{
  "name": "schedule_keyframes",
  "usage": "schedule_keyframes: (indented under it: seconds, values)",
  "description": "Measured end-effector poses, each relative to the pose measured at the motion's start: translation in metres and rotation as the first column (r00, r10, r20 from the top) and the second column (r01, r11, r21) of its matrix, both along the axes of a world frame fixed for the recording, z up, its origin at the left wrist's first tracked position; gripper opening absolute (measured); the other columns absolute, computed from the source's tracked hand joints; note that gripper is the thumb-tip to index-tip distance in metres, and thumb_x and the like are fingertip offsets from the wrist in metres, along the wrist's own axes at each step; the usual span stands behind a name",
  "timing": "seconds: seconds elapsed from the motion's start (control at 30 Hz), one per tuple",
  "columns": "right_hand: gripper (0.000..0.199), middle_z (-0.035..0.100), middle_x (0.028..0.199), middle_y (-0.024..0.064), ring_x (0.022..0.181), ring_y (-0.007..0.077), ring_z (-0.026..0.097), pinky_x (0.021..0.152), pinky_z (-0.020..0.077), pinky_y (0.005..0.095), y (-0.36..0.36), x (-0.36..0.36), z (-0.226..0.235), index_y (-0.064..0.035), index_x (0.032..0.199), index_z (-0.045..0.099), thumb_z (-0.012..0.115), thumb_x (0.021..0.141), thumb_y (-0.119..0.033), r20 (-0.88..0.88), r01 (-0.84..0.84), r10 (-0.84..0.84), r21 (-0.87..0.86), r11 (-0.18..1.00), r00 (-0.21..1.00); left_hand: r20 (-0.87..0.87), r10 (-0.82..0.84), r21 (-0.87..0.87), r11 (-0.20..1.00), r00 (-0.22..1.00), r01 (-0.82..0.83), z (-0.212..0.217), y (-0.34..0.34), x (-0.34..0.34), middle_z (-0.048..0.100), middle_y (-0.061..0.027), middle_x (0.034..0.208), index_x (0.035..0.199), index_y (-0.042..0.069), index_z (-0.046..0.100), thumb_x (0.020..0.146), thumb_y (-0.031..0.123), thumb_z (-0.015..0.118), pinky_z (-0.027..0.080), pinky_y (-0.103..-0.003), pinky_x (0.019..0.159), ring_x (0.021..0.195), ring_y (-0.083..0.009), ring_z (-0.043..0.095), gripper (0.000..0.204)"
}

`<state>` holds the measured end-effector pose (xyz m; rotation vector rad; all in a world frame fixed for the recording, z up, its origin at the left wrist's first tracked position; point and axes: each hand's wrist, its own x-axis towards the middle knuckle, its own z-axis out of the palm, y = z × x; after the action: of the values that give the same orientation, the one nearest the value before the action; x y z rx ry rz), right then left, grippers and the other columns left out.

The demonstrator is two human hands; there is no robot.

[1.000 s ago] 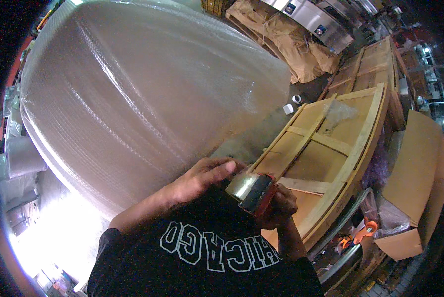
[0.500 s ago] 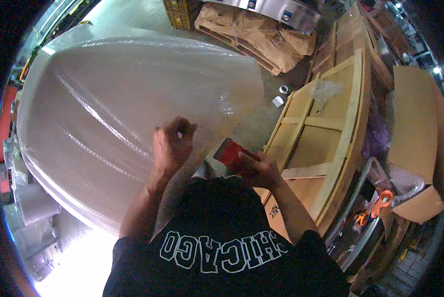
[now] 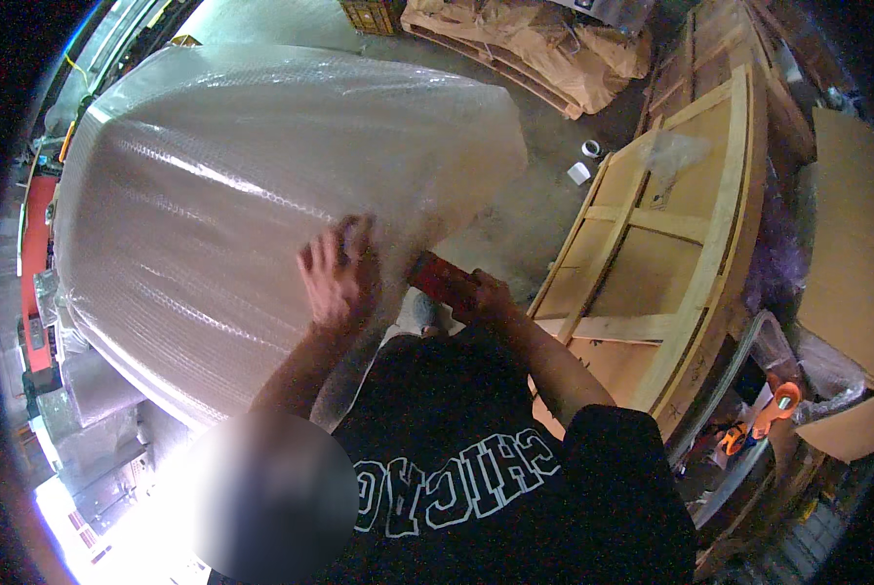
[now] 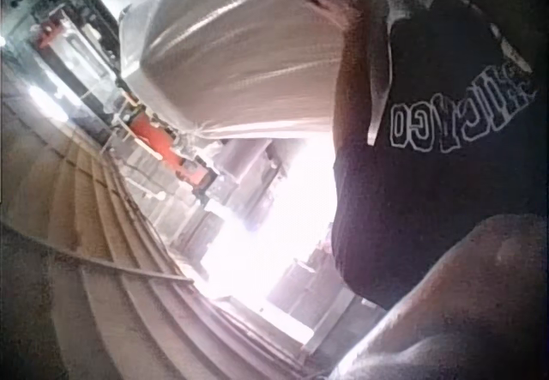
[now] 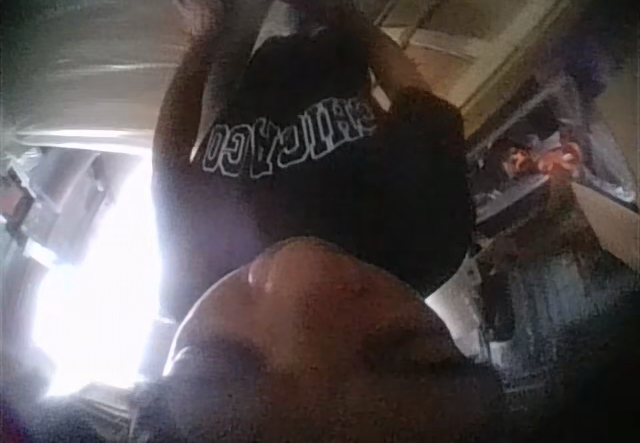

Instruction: The person wraps a large rectangular object with bubble wrap and secures it with packing tape. They repeatedly pull tape from a dispenser, apply it to the bubble wrap, and smooth the surface to ensure the package is fully covered and sealed.

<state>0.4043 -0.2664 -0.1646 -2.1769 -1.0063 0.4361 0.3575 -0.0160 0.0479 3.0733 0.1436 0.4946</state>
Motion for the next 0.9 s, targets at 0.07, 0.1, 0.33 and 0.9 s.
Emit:
schedule_keyframes:
  seconds: [0.07, 0.1, 0.33, 0.9]
  values:
    - [0.085, 0.066, 0.101, 0.0161, 0.088, 0.0397, 0.066, 0.079, 0.0573, 0.0500, -0.003, 0.004, 0.001, -0.0249, 0.145, 0.053, 0.084, 0.066, -0.027, 0.013, -0.043, 0.043, -0.016, 0.999, 0.999, -0.226, -0.198, 0.253, 0.934, 0.954, 0.254, -0.023, -0.027, -0.022, 0.053, -0.0118, 0.143, 0.144, 0.014, 0.054, 0.093, 0.024, 0.059, 0.034, -0.050, 0.113, 0.133, -0.0325, 0.049, 0.052]
    - [0.083, 0.066, 0.101, 0.0159, 0.089, 0.0394, 0.066, 0.079, 0.0573, 0.0498, -0.006, 0.007, 0.010, -0.0241, 0.143, 0.054, 0.084, 0.066, -0.028, 0.018, -0.071, 0.071, 0.007, 0.997, 0.997, -0.250, -0.143, -0.033, 0.990, 0.958, 0.139, -0.030, -0.036, -0.022, 0.053, -0.0113, 0.143, 0.144, 0.014, 0.053, 0.095, 0.026, 0.057, 0.033, -0.049, 0.114, 0.134, -0.0309, 0.048, 0.050]
    - [0.078, 0.066, 0.108, 0.0171, 0.097, 0.0398, 0.066, 0.085, 0.0561, 0.0499, -0.020, 0.020, 0.008, -0.0235, 0.139, 0.056, 0.085, 0.067, -0.030, -0.125, -0.102, 0.075, -0.222, 0.970, 0.989, -0.469, -0.025, -0.861, -0.209, 0.883, -0.464, -0.063, -0.075, -0.007, 0.055, -0.0087, 0.141, 0.142, 0.013, 0.055, 0.108, 0.043, 0.044, 0.027, -0.041, 0.118, 0.136, -0.0217, 0.045, 0.046]
    - [0.055, 0.073, 0.111, 0.0147, 0.101, 0.0352, 0.071, 0.086, 0.0580, 0.0511, 0.010, 0.016, 0.025, -0.0146, 0.124, 0.069, 0.079, 0.075, -0.038, -0.099, -0.034, -0.025, -0.547, 0.837, 0.995, -0.470, -0.011, -0.841, 0.308, 0.882, -0.445, -0.125, -0.065, -0.006, 0.054, -0.0200, 0.145, 0.140, 0.003, 0.055, 0.100, 0.049, 0.055, 0.030, -0.047, 0.118, 0.139, -0.0328, 0.045, 0.061]
